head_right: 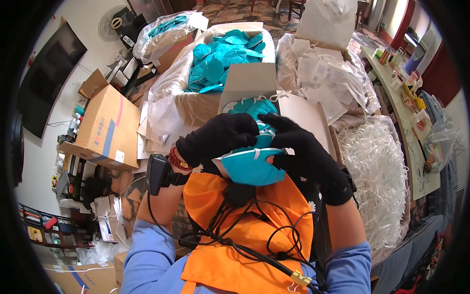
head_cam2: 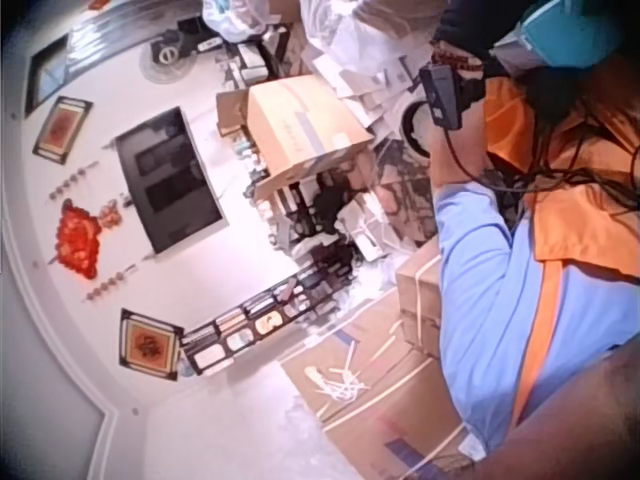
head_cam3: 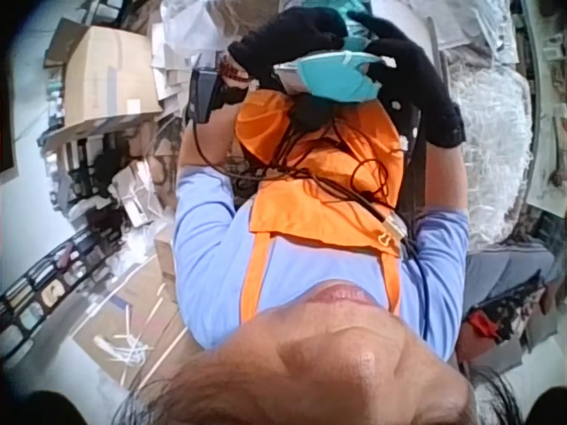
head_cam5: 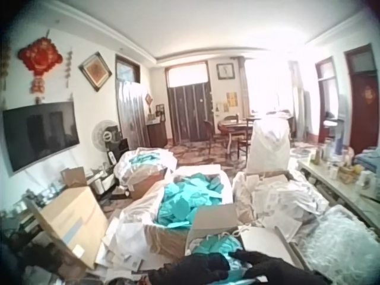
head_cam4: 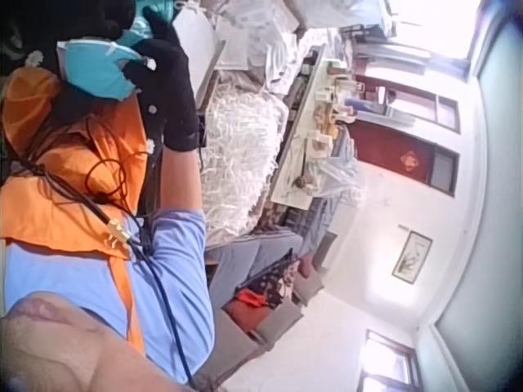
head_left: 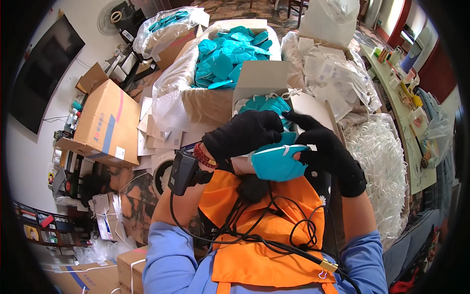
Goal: Packing face masks into small cardboard boxes from a larger supply.
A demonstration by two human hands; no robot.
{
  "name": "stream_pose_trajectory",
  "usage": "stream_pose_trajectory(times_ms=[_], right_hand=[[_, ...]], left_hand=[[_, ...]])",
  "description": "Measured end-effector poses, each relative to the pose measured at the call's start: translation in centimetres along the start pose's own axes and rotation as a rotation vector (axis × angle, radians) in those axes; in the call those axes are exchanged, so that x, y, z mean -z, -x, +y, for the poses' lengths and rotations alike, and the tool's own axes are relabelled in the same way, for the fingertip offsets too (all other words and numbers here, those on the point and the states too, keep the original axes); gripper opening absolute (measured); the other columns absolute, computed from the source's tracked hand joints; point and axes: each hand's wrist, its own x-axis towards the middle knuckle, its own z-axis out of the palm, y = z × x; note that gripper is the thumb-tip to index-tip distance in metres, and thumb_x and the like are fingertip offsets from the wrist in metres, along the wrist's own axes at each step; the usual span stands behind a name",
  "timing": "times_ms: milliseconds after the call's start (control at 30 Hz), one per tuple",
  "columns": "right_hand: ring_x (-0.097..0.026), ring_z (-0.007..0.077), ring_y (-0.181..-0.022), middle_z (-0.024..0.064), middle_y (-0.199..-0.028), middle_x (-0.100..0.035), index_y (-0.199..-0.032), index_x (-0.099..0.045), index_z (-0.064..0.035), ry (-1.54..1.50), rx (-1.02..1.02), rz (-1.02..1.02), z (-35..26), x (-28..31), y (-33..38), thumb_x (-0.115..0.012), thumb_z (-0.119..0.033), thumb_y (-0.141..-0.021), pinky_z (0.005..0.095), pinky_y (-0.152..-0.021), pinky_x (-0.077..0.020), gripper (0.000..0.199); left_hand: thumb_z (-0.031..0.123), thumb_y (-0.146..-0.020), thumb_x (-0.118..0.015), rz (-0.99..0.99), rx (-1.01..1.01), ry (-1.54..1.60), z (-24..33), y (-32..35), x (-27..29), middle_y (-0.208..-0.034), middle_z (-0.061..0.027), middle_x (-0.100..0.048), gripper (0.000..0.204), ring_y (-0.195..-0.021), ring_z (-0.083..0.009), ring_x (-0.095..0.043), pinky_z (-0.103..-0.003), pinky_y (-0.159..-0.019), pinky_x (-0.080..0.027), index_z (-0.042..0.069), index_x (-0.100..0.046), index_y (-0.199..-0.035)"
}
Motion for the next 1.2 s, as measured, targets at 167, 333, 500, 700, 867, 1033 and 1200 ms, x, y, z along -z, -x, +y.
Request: stream_pose_trajectory(times_ms=[167,333,500,700,867,1033,1200], right_hand=[[-0.055,0.0223,-0.108,0.0107,-0.115,-0.059,-0.094,-0.066,-0.0005,-0.153,-0.351,-0.012,-1.3,-0.4,-0.2,-0.073,-0.011,-0.081,0.0349,-0.091,-0.0438,0.018],[-0.053,0.0089,-0.089,-0.0003,-0.090,-0.059,-0.100,-0.065,-0.0008,-0.278,-0.645,0.132,-3.5,-1.7,0.2,-0.073,-0.016,-0.083,0.0272,-0.079,-0.0445,0.024],[-0.053,0.0070,-0.081,-0.0002,-0.085,-0.060,-0.101,-0.064,-0.0013,-0.150,-0.626,0.255,-3.1,-0.8,0.4,-0.068,-0.023,-0.087,0.0249,-0.073,-0.0449,0.026],[-0.062,0.0158,-0.097,0.0091,-0.110,-0.063,-0.122,-0.054,0.0007,-0.548,-0.498,0.703,-2.4,-1.0,0.6,-0.052,-0.032,-0.097,0.0288,-0.086,-0.0480,0.041],[-0.062,0.0179,-0.096,0.0104,-0.108,-0.063,-0.119,-0.054,-0.0001,-0.606,-0.472,0.815,-2.6,-1.4,0.2,-0.054,-0.024,-0.096,0.0296,-0.084,-0.0501,0.033],[-0.057,0.0186,-0.106,0.0109,-0.119,-0.058,-0.126,-0.051,0.0000,-0.490,-0.377,0.823,-0.4,-2.1,0.6,-0.057,-0.022,-0.094,0.0307,-0.091,-0.0462,0.039],[-0.052,0.0177,-0.111,0.0100,-0.123,-0.055,-0.131,-0.048,-0.0007,-0.207,-0.442,0.840,0.0,-4.1,1.3,-0.058,-0.026,-0.094,0.0319,-0.097,-0.0405,0.046]], left_hand=[[0.014,-0.085,-0.067,0.001,-0.249,0.103,-2.9,0.3,-1.1,-0.084,-0.0054,-0.061,0.017,-0.080,-0.0136,-0.058,-0.030,-0.075,-0.048,0.004,-0.060,-0.097],[0.026,-0.091,-0.061,-0.073,-0.193,0.220,-2.9,1.0,-1.7,-0.098,-0.0069,-0.061,0.027,-0.093,-0.0149,-0.057,-0.033,-0.084,-0.047,0.005,-0.059,-0.108],[0.047,-0.098,-0.044,-0.113,0.174,1.092,-4.2,0.8,-2.2,-0.110,-0.0057,-0.058,0.047,-0.100,-0.0160,-0.056,-0.034,-0.091,-0.046,0.006,-0.057,-0.118],[0.037,-0.098,-0.051,0.625,0.205,0.620,-4.6,3.5,-1.9,-0.106,-0.0040,-0.058,0.040,-0.090,-0.0113,-0.057,-0.024,-0.078,-0.050,0.003,-0.057,-0.119],[0.026,-0.093,-0.059,0.866,0.140,0.457,-6.5,4.5,-3.5,-0.085,-0.0022,-0.062,0.026,-0.077,-0.0101,-0.059,-0.025,-0.069,-0.049,0.003,-0.063,-0.106],[0.030,-0.096,-0.055,0.226,0.273,1.004,-0.9,2.8,-7.7,-0.083,-0.0069,-0.067,0.032,-0.071,-0.0110,-0.062,-0.025,-0.068,-0.049,0.000,-0.065,-0.104],[0.028,-0.091,-0.064,0.513,0.263,0.751,-1.2,0.1,-8.8,-0.099,-0.0102,-0.066,0.035,-0.085,-0.0134,-0.062,-0.030,-0.072,-0.049,0.002,-0.059,-0.114]])
